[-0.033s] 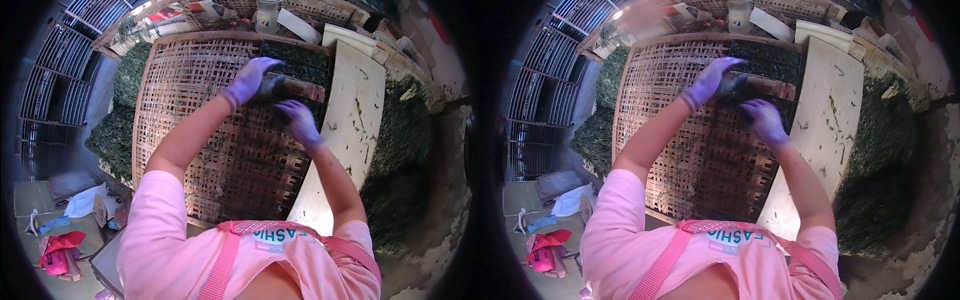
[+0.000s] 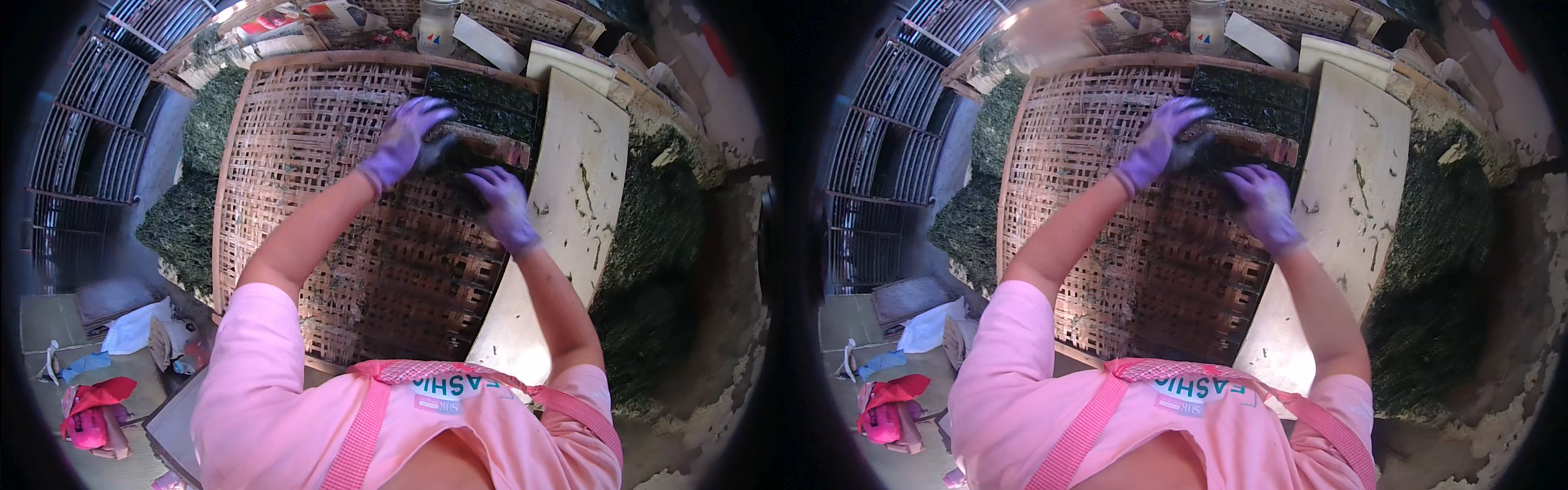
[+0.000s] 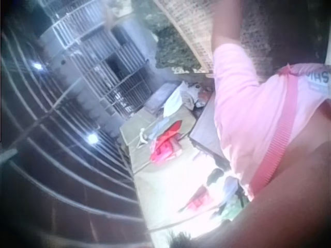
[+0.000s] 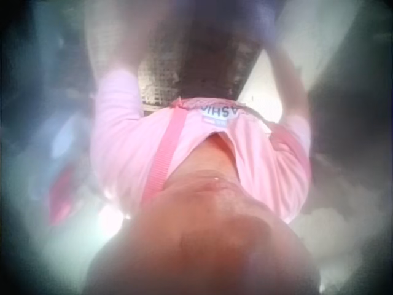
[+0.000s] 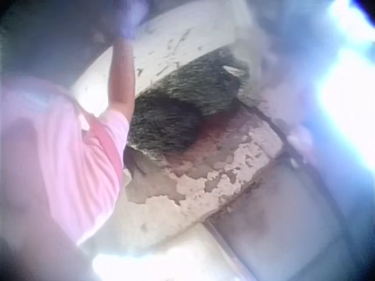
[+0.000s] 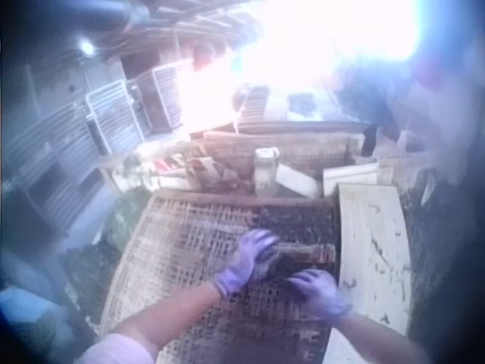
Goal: The person repeatedly scoops dried green leaves from a pile and spreads them evenly across a large woven drying rack. They use both hands to lift, distribute, and flatten the leaves, occasionally adjusting the pile and the rack. The process is continuous and repetitive throughout the clip.
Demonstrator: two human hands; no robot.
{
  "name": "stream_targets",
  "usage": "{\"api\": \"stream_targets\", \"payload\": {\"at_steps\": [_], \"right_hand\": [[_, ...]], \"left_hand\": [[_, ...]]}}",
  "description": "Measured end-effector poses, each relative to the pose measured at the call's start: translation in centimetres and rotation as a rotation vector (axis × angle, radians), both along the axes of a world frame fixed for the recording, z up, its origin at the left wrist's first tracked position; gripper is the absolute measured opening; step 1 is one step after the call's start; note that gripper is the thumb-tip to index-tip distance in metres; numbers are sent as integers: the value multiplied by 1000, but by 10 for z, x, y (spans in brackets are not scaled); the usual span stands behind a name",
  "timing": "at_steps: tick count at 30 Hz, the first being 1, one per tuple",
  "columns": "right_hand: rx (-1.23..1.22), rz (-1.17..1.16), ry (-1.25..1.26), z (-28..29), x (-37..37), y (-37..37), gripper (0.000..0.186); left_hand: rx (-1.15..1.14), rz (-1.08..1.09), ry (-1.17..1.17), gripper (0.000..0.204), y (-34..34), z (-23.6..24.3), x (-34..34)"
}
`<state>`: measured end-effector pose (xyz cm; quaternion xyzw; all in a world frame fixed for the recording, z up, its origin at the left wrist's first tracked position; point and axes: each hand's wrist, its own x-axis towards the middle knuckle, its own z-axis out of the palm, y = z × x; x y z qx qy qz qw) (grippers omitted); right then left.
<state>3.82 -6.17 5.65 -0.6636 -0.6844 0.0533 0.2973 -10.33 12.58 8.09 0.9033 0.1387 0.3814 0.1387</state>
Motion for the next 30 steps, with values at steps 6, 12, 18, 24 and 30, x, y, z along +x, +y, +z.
{"api": "stream_targets", "payload": {"at_steps": [6, 12, 18, 24, 30], "right_hand": [[-25, 18, -247, -16, 25, 4, 36], [198, -301, 26, 20, -9, 41, 37], [-40, -249, 102, 16, -12, 44, 48], [144, -297, -226, 12, 17, 75, 43], [-40, -121, -264, -1, -2, 44, 48]], "left_hand": [[-37, 323, 219, 44, -29, -97, -28], [116, -21, 531, 46, -31, -86, -44], [35, 378, -91, 41, -44, -74, -59], [100, 79, 358, 43, -55, -83, -56], [87, 228, -142, 36, -61, -83, -72]]}}
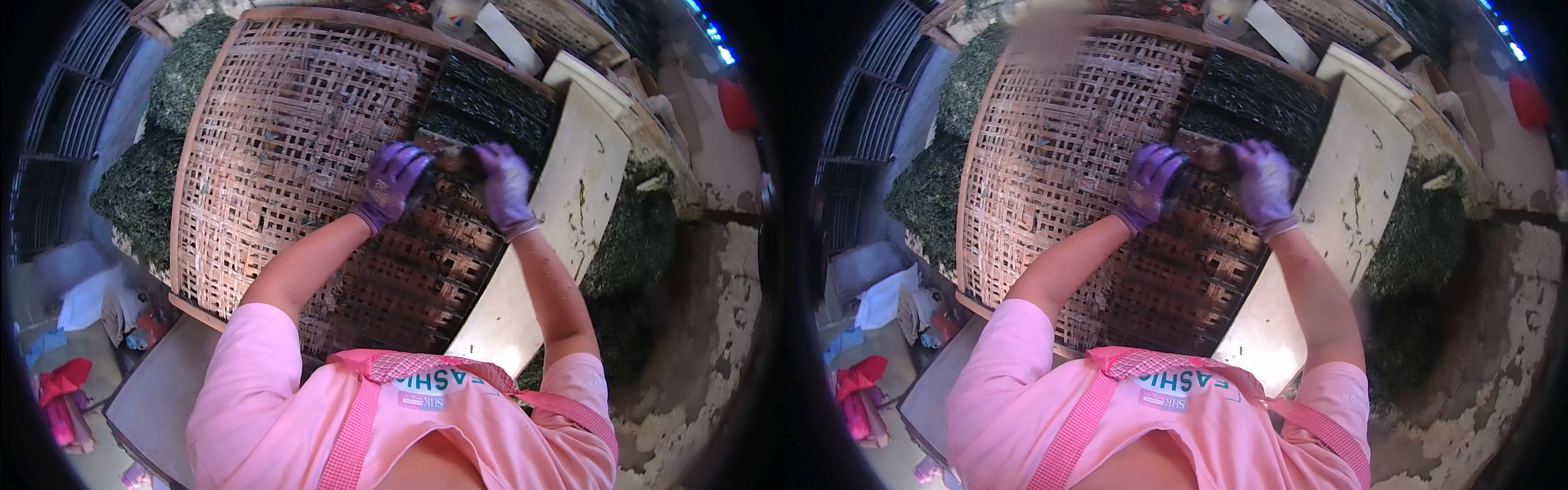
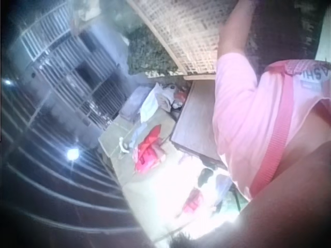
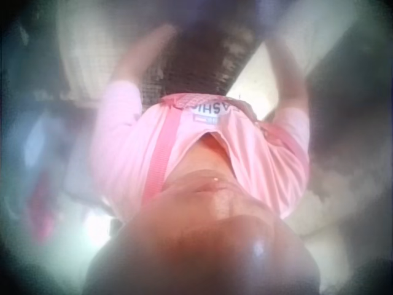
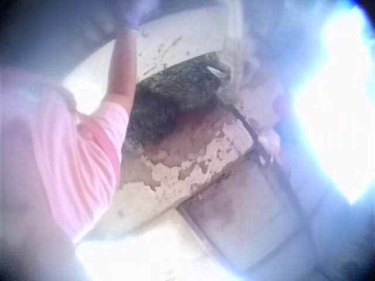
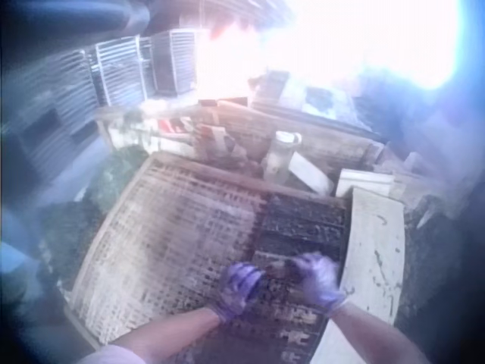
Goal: The person repeatedly scoops dried green leaves from a pile and spreads them evenly across a large woven drying rack. They use both hands to lift, distribute, and flatten the leaves, occasionally adjusting the pile and the rack. The process is continuous and repetitive throughout the clip.
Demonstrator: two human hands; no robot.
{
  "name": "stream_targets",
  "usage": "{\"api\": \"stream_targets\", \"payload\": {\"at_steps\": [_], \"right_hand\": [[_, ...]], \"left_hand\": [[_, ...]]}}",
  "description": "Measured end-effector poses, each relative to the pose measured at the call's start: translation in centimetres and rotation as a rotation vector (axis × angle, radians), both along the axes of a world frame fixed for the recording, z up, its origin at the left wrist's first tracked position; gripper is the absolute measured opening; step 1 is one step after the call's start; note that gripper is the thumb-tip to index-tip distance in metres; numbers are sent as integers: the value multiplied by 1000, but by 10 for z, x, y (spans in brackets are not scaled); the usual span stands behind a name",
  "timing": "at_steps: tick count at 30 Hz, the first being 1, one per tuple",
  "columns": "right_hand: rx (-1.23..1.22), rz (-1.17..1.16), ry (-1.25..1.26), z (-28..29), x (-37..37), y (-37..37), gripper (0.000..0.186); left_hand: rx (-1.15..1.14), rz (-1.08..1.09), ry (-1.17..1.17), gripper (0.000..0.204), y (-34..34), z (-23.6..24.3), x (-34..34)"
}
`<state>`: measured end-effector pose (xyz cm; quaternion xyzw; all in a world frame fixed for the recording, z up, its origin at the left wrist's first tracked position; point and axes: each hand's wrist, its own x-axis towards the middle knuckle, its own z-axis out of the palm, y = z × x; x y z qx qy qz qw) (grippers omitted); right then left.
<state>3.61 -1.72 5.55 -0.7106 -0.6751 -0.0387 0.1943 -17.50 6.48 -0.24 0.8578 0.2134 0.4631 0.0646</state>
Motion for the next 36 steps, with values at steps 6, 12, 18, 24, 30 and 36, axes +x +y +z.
{"api": "stream_targets", "payload": {"at_steps": [6, 12, 18, 24, 30, 36], "right_hand": [[-104, -42, 213, 0, 5, -5, 45], [327, -582, 18, -26, 98, -133, 40], [126, -1050, -101, -142, 10, -325, 40], [-169, -1489, 300, -125, 1, -465, 63], [-292, -1813, 382, -132, 132, -515, 81], [123, -1547, 452, -124, 146, -554, 48]], "left_hand": [[-88, 39, 327, 31, 9, -16, 25], [-169, 26, 464, 39, -12, 7, 13], [-153, -204, 279, 39, -217, 17, 91], [-79, -376, 656, 43, -309, -13, 140], [-29, -380, 646, 41, -316, -10, 141], [4, -345, 639, 40, -315, -9, 145]]}}
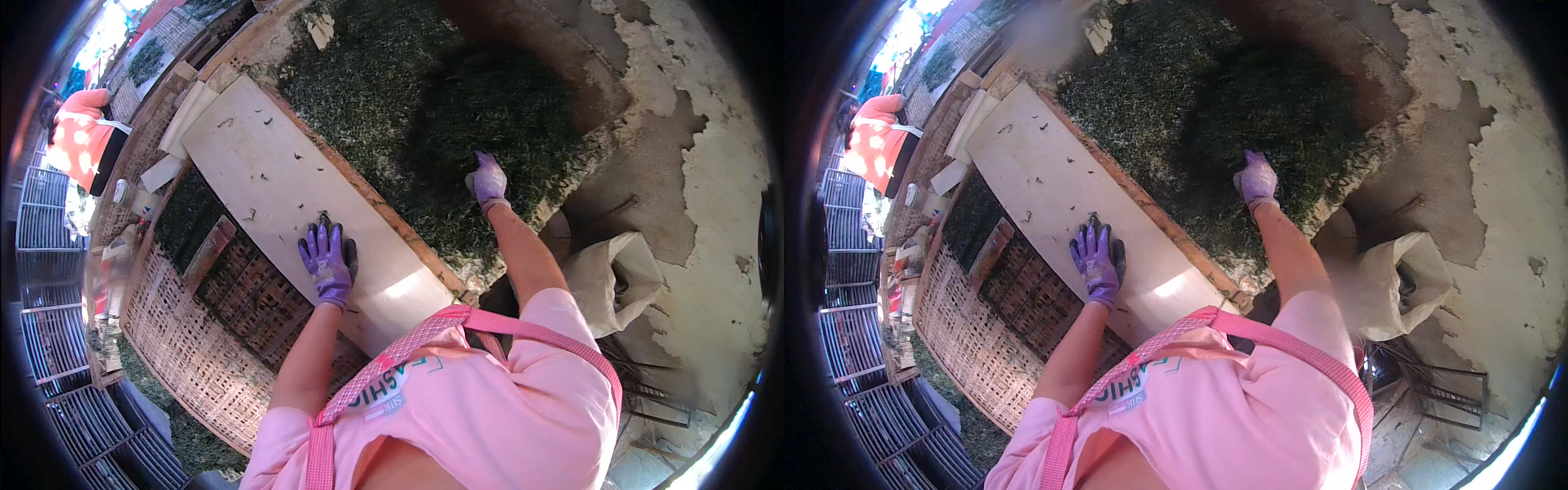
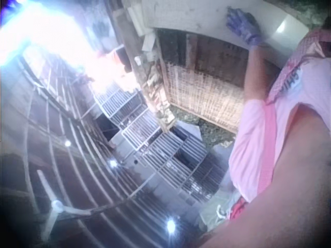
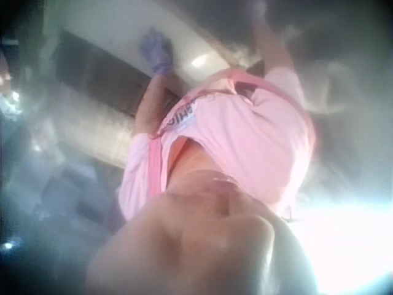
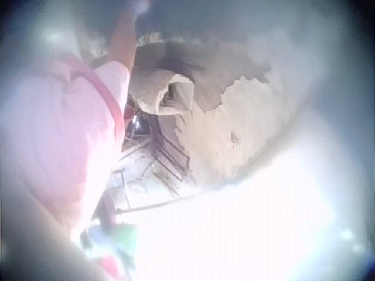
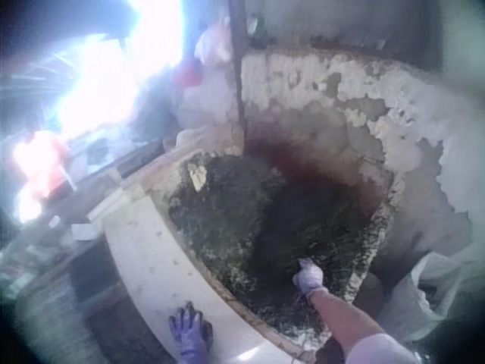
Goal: The person repeatedly scoops dried green leaves from a pile and spreads them evenly across a large woven drying rack. They use both hands to lift, distribute, and flatten the leaves, occasionally adjusting the pile and the rack. The process is continuous and repetitive throughout the clip.
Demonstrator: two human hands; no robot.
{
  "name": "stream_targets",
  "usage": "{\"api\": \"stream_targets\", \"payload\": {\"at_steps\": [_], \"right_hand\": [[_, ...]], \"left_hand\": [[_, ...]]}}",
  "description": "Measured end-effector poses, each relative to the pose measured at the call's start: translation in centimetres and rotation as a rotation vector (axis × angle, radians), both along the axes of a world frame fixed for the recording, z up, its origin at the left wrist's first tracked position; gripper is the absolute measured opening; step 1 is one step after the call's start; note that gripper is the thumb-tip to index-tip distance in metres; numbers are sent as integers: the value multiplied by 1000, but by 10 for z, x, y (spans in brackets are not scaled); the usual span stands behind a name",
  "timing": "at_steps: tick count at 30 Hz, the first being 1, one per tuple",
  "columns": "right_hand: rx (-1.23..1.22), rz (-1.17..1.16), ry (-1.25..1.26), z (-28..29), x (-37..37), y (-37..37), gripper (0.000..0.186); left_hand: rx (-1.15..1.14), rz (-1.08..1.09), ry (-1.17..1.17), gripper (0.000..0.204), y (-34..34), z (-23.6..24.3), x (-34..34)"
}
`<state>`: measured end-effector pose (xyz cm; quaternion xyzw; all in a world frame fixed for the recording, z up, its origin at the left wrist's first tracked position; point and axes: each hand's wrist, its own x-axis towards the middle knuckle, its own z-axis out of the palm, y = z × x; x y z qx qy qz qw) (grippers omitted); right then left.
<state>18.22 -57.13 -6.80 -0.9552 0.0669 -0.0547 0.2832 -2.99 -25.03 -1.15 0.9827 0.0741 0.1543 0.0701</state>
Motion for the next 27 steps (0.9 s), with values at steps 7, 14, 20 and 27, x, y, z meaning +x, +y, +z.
{"api": "stream_targets", "payload": {"at_steps": [7, 14, 20, 27], "right_hand": [[-95, 286, -370, 194, 1, -39, 54], [-417, 487, -727, 420, 4, -21, 54], [-94, 535, -544, 505, 10, 31, 27], [-237, 654, -105, 216, 33, -40, 42]], "left_hand": [[-93, 25, -70, 40, -10, -5, 6], [-386, -546, -425, 83, -70, 167, 135], [-1739, -493, 236, 61, -126, 246, 186], [-2596, -907, 1132, 41, -174, 62, 183]]}}
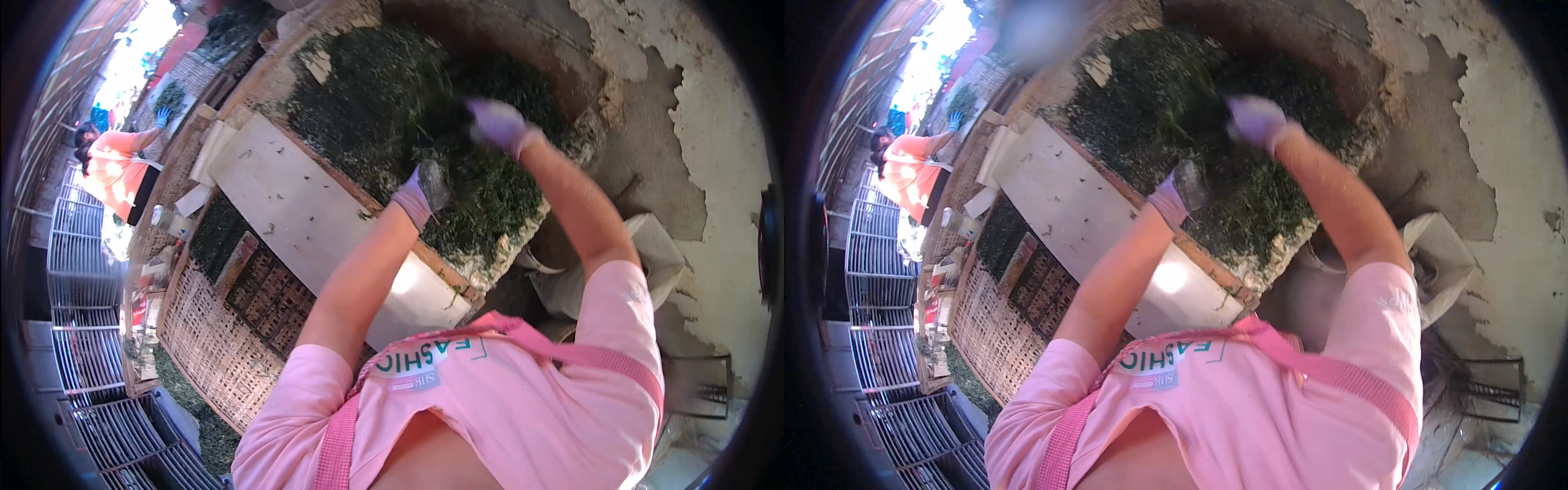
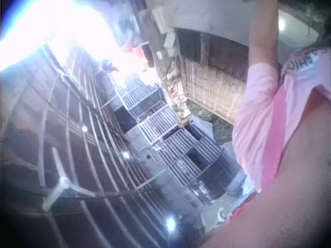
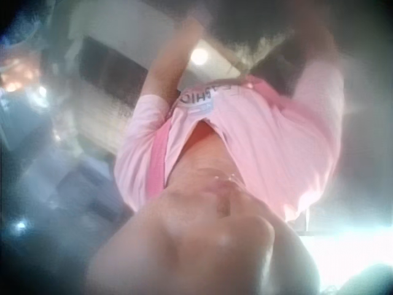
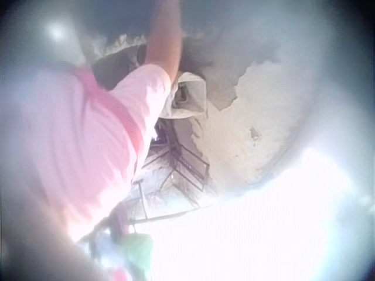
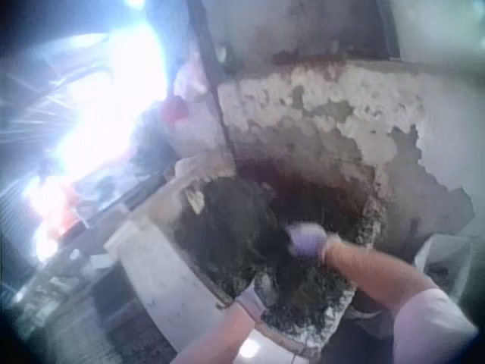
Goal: The person repeatedly scoops dried green leaves from a pile and spreads them evenly across a large woven drying rack. They use both hands to lift, distribute, and flatten the leaves, occasionally adjusting the pile and the rack. The process is continuous and repetitive throughout the clip.
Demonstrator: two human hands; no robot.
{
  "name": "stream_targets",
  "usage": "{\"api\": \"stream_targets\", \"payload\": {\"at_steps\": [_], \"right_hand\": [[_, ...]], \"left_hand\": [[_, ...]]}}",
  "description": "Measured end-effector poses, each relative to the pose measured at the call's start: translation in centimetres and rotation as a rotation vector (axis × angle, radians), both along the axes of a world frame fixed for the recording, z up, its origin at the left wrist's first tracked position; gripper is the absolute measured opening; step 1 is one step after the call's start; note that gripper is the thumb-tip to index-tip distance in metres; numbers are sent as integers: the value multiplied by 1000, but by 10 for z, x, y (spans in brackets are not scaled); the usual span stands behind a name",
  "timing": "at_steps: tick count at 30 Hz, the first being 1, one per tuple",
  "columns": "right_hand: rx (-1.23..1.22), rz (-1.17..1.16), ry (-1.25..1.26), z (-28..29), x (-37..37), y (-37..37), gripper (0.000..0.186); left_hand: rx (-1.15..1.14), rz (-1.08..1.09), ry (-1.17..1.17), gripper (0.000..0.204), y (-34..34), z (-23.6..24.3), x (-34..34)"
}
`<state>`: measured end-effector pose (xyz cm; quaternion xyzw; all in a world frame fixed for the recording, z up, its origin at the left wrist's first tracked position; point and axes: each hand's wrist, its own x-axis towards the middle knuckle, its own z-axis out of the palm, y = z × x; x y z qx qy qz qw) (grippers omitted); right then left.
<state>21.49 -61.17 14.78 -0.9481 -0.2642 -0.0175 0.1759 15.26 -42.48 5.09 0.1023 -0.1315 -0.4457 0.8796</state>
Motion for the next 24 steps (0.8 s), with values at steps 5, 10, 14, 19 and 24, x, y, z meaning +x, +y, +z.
{"api": "stream_targets", "payload": {"at_steps": [5, 10, 14, 19, 24], "right_hand": [[-298, 219, 36, -91, -143, -2, 49], [-267, -76, -49, -153, -105, 16, 60], [35, -145, 90, -104, -122, 33, 48], [86, -149, -398, -34, -52, 68, 47], [131, -120, -163, -107, -74, 89, 63]], "left_hand": [[376, 243, 292, 31, -4, 28, -18], [294, 196, 127, 23, 16, 82, 27], [448, 472, 8, 20, 32, 128, 22], [626, 211, -135, 19, 43, 186, 53], [1248, 426, -860, 16, 101, 343, 51]]}}
